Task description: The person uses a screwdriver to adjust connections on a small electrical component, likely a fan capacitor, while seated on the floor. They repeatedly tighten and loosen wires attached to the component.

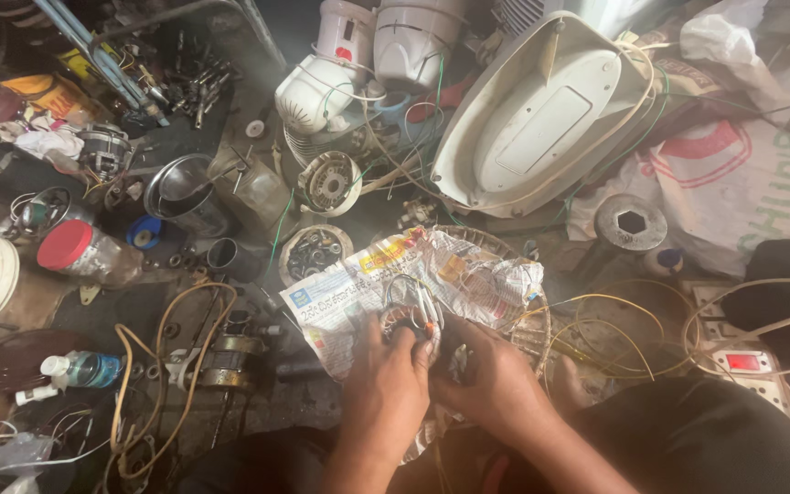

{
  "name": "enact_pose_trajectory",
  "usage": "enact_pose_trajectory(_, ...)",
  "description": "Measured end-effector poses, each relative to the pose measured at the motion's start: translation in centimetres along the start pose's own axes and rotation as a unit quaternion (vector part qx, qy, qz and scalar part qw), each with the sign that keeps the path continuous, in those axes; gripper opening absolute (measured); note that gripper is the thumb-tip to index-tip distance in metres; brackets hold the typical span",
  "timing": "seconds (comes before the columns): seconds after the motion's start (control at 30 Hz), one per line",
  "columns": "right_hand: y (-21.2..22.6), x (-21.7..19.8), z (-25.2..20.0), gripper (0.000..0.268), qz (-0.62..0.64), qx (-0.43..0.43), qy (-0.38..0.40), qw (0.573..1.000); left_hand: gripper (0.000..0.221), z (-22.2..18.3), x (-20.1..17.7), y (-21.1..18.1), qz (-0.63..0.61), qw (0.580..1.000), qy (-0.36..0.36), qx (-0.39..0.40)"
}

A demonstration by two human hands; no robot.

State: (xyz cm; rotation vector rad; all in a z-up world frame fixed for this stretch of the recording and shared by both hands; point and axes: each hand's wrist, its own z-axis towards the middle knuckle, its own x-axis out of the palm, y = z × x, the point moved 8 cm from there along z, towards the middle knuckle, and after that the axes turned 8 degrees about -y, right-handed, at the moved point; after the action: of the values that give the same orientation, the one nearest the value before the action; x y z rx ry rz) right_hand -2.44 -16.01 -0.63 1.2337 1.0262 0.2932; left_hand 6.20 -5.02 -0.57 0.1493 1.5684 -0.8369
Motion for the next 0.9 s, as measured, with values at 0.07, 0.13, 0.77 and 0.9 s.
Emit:
enact_pose_trajectory(0.07, 0.0, 0.1, 0.1, 0.039, 0.001, -0.025, -0.004, 1.0, 0.032, -0.1, -0.6, -0.3, -0.01, 0.998, -0.054, 0.041)
enact_pose_trajectory(0.13, -0.2, 0.0, 0.1, 0.042, 0.004, -0.043, -0.012, 0.999, 0.03, -0.4, -0.9, -0.5, -0.037, 0.994, -0.089, 0.059)
enact_pose_trajectory(0.77, 0.5, 0.2, -0.6, 0.05, -0.011, -0.122, -0.076, 0.99, 0.024, -0.5, -0.4, -0.6, 0.007, 0.988, -0.138, 0.064)
enact_pose_trajectory(0.9, 0.1, 0.5, -0.6, 0.052, -0.024, -0.089, -0.051, 0.994, 0.026, -0.6, -0.8, -1.0, 0.024, 0.986, -0.147, 0.078)
